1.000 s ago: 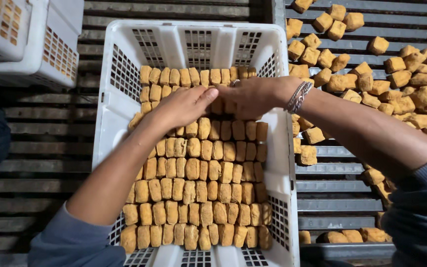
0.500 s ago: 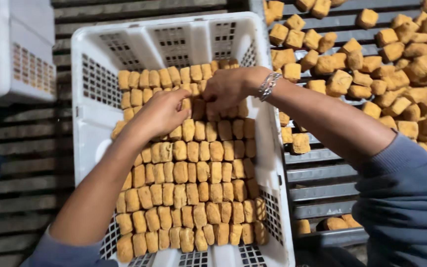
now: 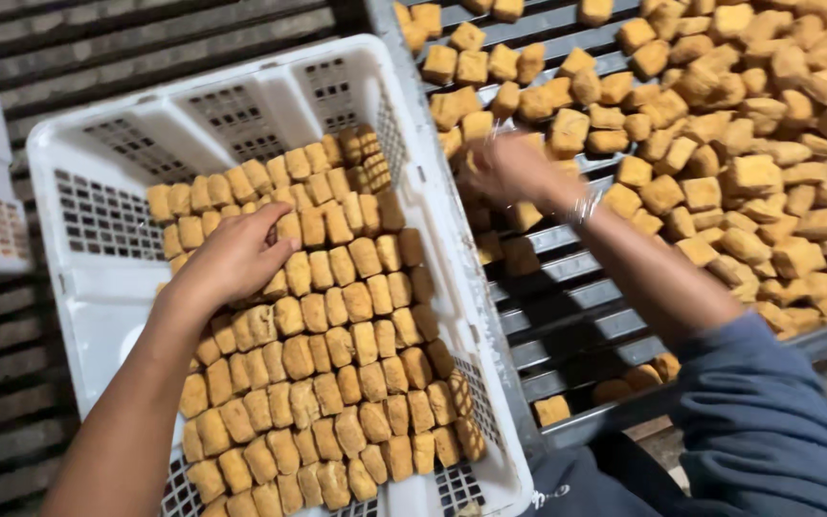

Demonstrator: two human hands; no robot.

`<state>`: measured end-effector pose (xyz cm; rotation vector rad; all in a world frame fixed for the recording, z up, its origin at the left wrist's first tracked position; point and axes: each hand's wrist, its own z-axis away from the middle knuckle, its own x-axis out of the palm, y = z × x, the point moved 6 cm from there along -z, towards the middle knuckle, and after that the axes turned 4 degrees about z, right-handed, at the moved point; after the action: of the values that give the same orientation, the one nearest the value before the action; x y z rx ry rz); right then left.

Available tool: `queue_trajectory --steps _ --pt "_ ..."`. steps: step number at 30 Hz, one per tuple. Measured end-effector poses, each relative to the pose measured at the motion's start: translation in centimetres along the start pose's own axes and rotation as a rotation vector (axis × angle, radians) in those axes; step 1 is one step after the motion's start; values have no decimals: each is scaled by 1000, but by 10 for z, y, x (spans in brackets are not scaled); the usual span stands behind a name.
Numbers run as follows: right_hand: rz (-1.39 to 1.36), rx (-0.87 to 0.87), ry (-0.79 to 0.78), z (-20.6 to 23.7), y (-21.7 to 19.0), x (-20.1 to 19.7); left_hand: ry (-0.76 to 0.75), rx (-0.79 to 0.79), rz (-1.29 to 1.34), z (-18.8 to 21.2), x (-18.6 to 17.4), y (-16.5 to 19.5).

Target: The person picks up pieces of tofu from metal drying racks and from a pile and arranges them in neat rows inside a white plastic basket, occasionally turning pieces to fit them and pressing rows into place. The basket gradually fills with tightly packed tofu pieces.

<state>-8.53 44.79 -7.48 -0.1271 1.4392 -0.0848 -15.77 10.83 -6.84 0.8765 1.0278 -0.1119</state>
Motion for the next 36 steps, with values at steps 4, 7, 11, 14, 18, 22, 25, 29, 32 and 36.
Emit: queue_trajectory --steps 4,7,11,14,18,22,25,29,32,36 --pt "185 -343 229 85 -6 44 12 -37 -32 2 0 2" --pt "103 -257 110 126 14 55 5 -45 -37 3 1 2" --pt "-86 -327 265 167 44 32 17 -15 -51 5 1 4" --pt "-206 44 217 175 102 19 18 -19 -49 6 0 6" --pt "7 34 265 193 120 6 0 -90 -69 6 1 6" --pt "136 -77 313 198 97 9 9 -53 -65 6 1 6" --pt "210 47 221 194 96 14 26 -24 -77 7 2 3" --pt "-92 121 251 199 107 5 46 32 -58 8 3 2" --pt "-175 53 400 205 105 1 54 52 -61 7 3 3" --pt "-308 138 361 193 98 26 39 9 -82 6 3 5"
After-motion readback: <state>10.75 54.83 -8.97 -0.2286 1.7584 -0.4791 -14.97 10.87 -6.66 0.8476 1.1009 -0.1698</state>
